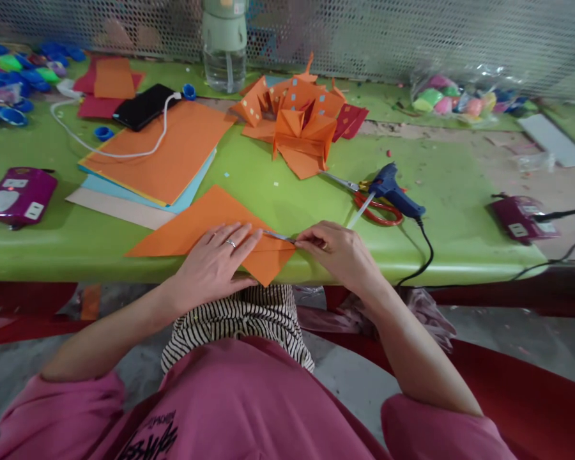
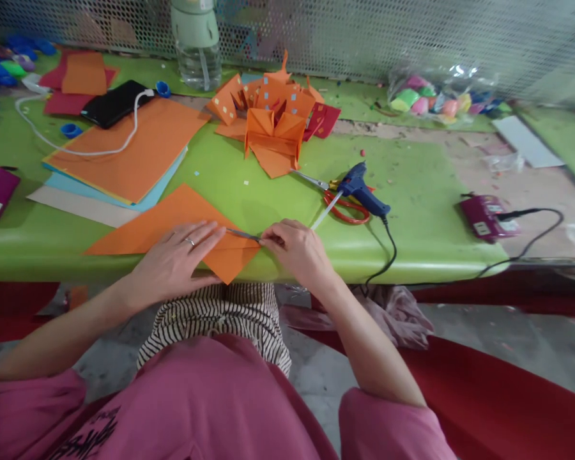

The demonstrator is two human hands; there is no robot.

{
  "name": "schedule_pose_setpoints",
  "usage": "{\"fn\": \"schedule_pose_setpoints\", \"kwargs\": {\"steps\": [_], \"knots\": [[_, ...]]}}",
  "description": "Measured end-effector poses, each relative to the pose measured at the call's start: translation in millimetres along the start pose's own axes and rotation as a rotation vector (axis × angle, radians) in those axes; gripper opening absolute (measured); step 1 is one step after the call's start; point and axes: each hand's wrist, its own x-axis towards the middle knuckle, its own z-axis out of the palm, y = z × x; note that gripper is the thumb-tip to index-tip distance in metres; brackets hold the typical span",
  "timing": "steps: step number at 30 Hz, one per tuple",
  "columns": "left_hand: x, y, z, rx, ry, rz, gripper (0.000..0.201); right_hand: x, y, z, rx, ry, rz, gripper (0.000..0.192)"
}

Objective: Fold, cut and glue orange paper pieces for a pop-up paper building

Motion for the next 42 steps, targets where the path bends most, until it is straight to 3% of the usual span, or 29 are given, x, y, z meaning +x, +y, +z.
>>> {"fn": "schedule_pose_setpoints", "kwargs": {"steps": [11, 17, 25, 33, 42], "knots": [[-8, -10, 6.3, 0.055, 0.050, -0.002, 0.082, 6, 10, 4, -0.010, -0.009, -0.208, 0.014], [-8, -10, 6.5, 0.021, 0.050, -0.020, 0.079, 4, 17, 3, 0.003, 0.023, -0.136, 0.014], [-9, -9, 8.3, 0.036, 0.065, -0.004, 0.079, 16, 3, 7, 0.003, -0.030, -0.137, 0.011], [-10, -9, 9.7, 0.031, 0.057, -0.001, 0.078, 15, 6, 4, -0.008, -0.015, -0.073, 0.009], [-10, -10, 12.4, -0.003, 0.133, -0.005, 0.072, 28, -6, 10, -0.008, -0.065, -0.047, 0.008]]}}
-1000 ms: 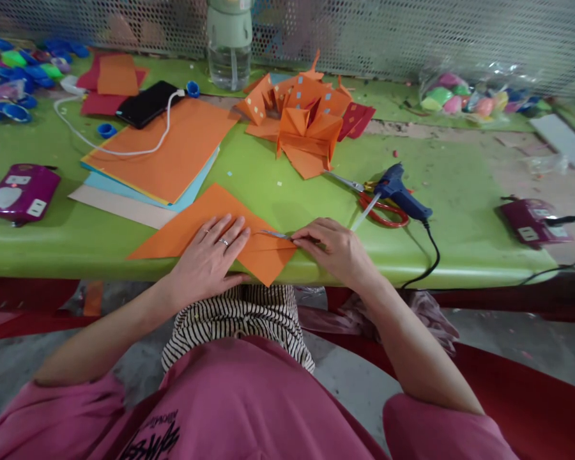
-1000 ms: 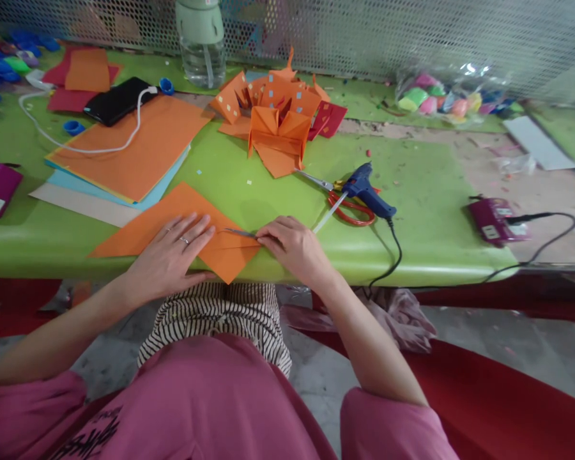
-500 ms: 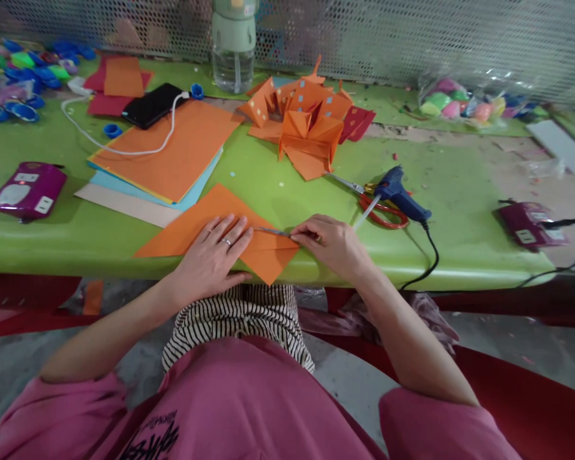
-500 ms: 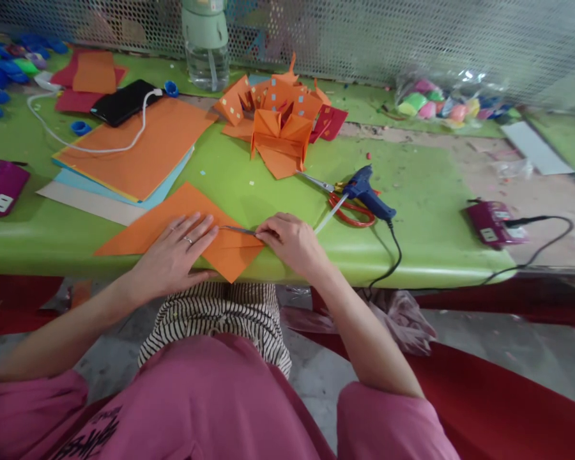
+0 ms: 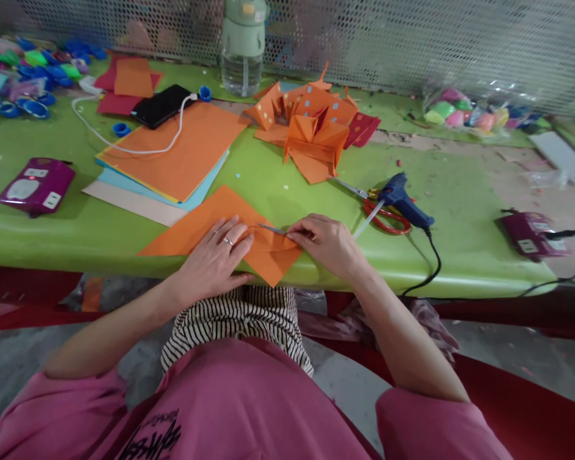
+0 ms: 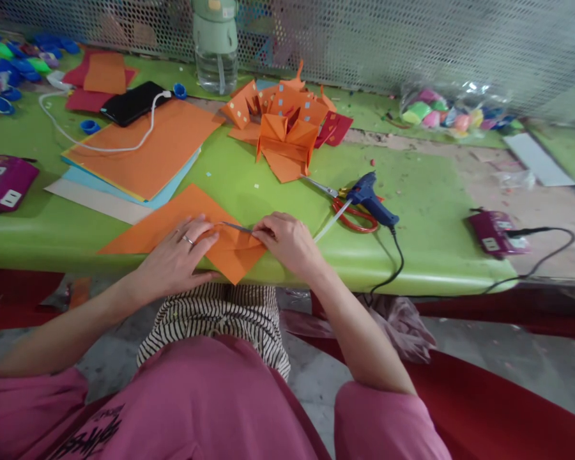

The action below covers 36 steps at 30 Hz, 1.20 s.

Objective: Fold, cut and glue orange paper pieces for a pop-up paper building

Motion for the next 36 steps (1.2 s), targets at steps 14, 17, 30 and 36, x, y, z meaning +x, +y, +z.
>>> {"fn": "schedule_pose_setpoints", "kwargs": {"steps": [14, 17, 30, 36], "knots": [[0, 0, 0.2, 0.000, -0.010, 0.009, 0.070, 15, -3, 1, 0.019, -0.042, -0.003, 0.010], [1, 0, -0.6, 0.023, -0.009, 0.023, 0.072, 14, -1, -1, -0.013, -0.028, 0.034, 0.010], [2, 1, -2.1, 0.012, -0.061, 0.004, 0.068, 27, -7, 3, -0.023, -0.030, 0.006, 0.010], [3, 1, -3.9, 0.025, -0.066, 0.006, 0.067, 37, -10, 11, 0.010, -0.036, -0.047, 0.010]]}}
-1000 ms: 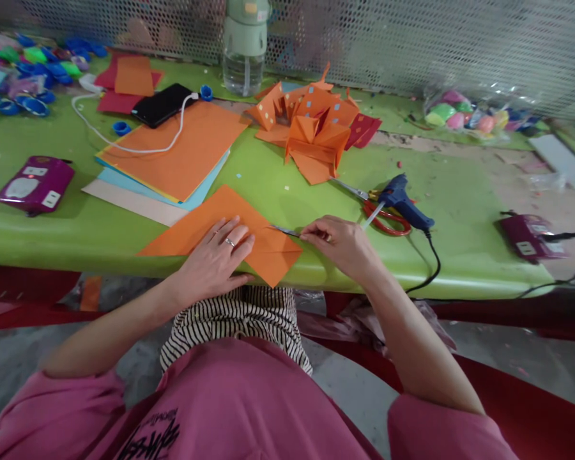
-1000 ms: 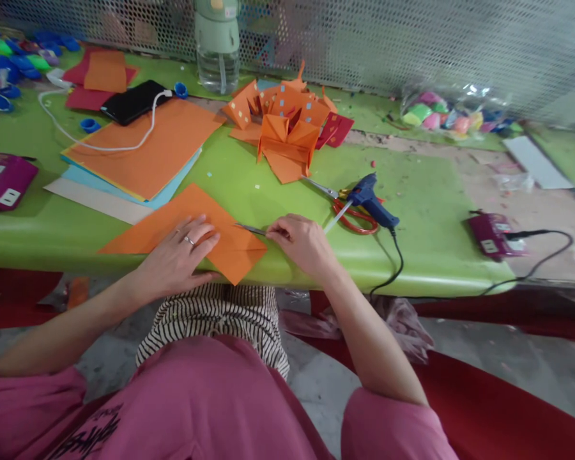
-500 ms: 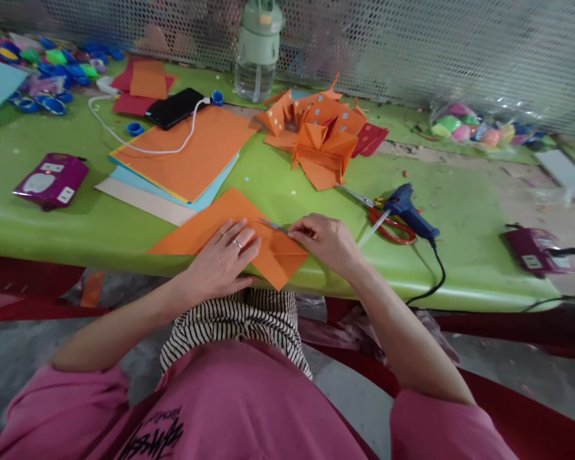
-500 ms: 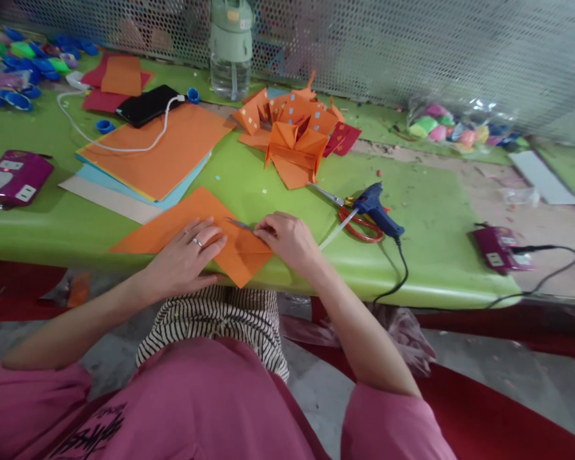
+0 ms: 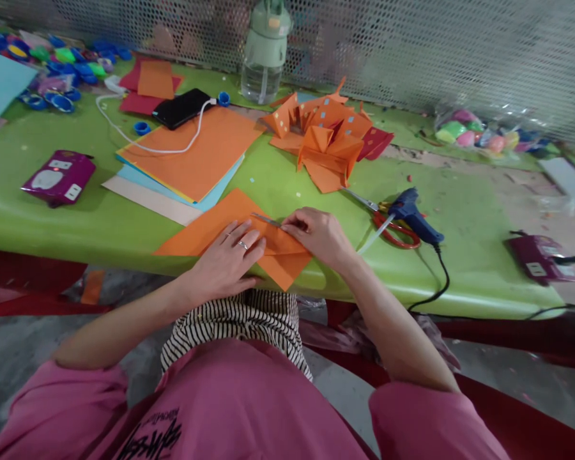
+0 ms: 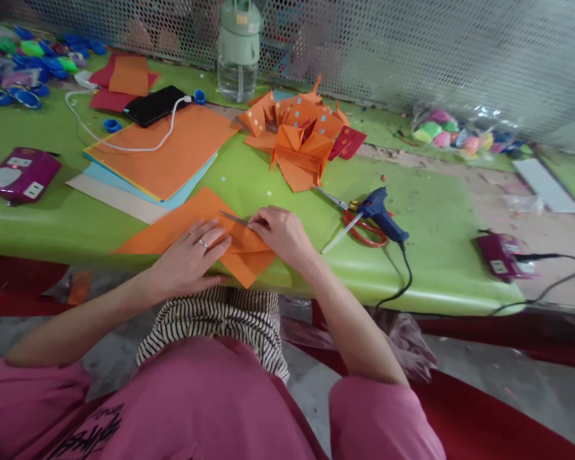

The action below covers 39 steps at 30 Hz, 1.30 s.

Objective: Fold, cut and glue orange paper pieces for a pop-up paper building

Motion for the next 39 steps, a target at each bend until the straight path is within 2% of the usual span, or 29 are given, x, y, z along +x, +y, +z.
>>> {"fn": "schedule_pose_setpoints", "kwargs": {"steps": [5, 11, 14, 19, 22, 29, 36, 39], "knots": [[-1, -1, -0.8, -0.005, 0.002, 0.001, 0.070, -4, 12, -7, -0.041, 0.024, 0.064, 0.007], [7, 6, 3.5, -0.032, 0.022, 0.053, 0.065, 5, 7, -7, -0.024, -0.053, -0.035, 0.010], [12, 8, 0.1, -0.060, 0.013, 0.066, 0.073, 5, 8, -8, -0.043, -0.049, -0.046, 0.010], [7, 4, -8.7, -0.059, 0.013, -0.074, 0.085, -2, 12, -9, -0.081, -0.008, -0.080, 0.011], [1, 2, -6.3, -0.040, -0.027, -0.095, 0.091, -4, 11, -8, -0.082, -0.013, -0.109, 0.013], [-2, 1, 0.3, -0.030, -0.032, -0.076, 0.095, -8, 17, -11, -0.039, 0.021, 0.011, 0.010], [-1, 1, -0.6, -0.006, -0.025, -0.064, 0.094, 7, 11, -2, 0.025, 0.019, -0.039, 0.009], [-2, 0, 0.1, -0.008, -0.010, -0.046, 0.093, 10, 12, -3, 0.010, 0.010, -0.007, 0.009]]}}
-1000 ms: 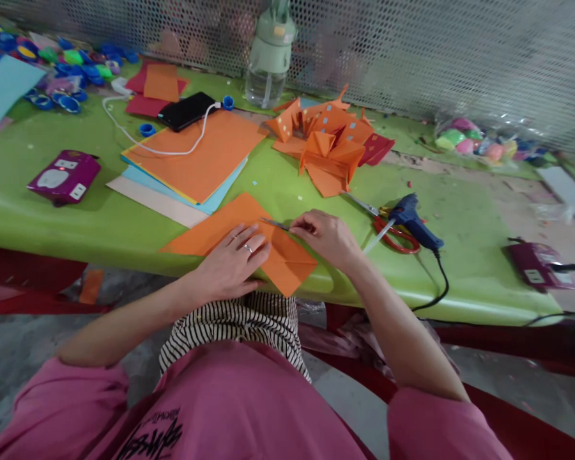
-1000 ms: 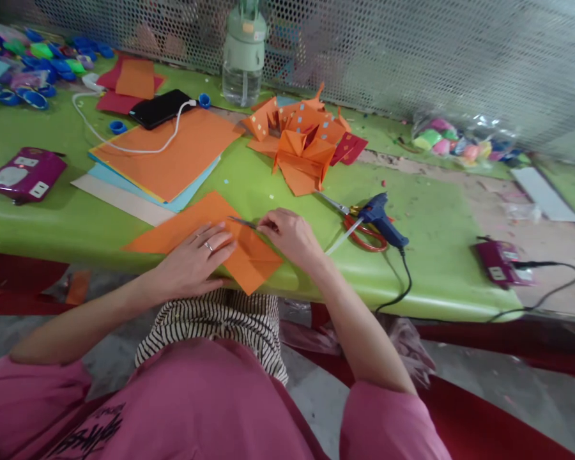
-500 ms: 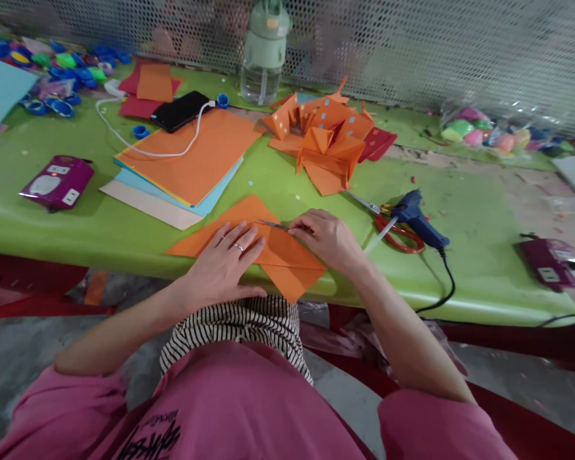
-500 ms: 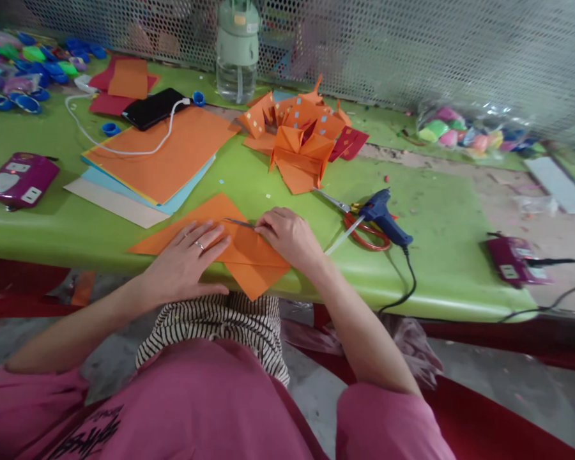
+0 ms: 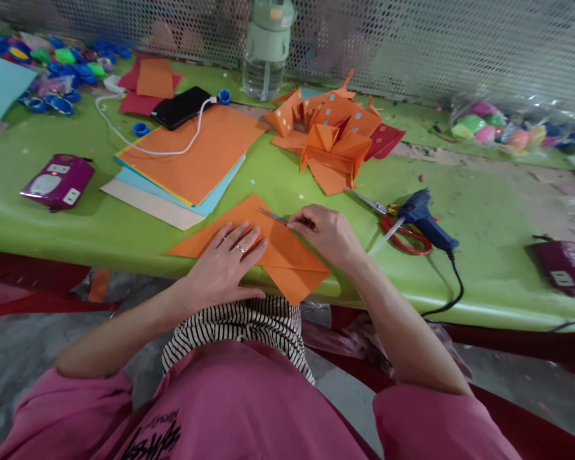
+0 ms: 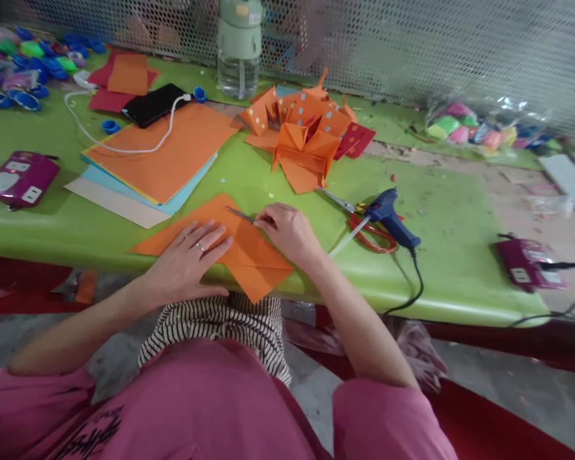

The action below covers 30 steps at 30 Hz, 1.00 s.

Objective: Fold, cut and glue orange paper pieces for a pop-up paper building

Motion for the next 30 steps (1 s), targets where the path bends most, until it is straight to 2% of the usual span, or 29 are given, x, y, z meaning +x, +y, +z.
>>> {"fn": "schedule_pose_setpoints", "kwargs": {"steps": [3, 9, 14, 19, 25, 30], "knots": [[0, -1, 0.4, -0.017, -0.006, 0.007, 0.090, 0, 1, -1, -0.028, 0.018, 0.022, 0.009], [-1, 0, 1.8, -0.019, -0.001, -0.016, 0.092, 12, -3, 6, -0.011, 0.019, -0.023, 0.010], [-1, -1, 1.3, -0.015, -0.018, 0.009, 0.092, 15, -3, 4, -0.047, 0.008, 0.026, 0.009], [-1, 0, -0.2, -0.026, -0.021, -0.017, 0.090, 23, -7, 8, -0.061, 0.011, -0.025, 0.011], [-1, 0, 0.1, -0.033, -0.021, 0.005, 0.090, 26, -2, 9, -0.071, 0.025, 0.002, 0.009], [-1, 0, 0.7, -0.015, -0.010, -0.003, 0.090, 32, -8, 14, -0.080, 0.021, -0.020, 0.010]]}}
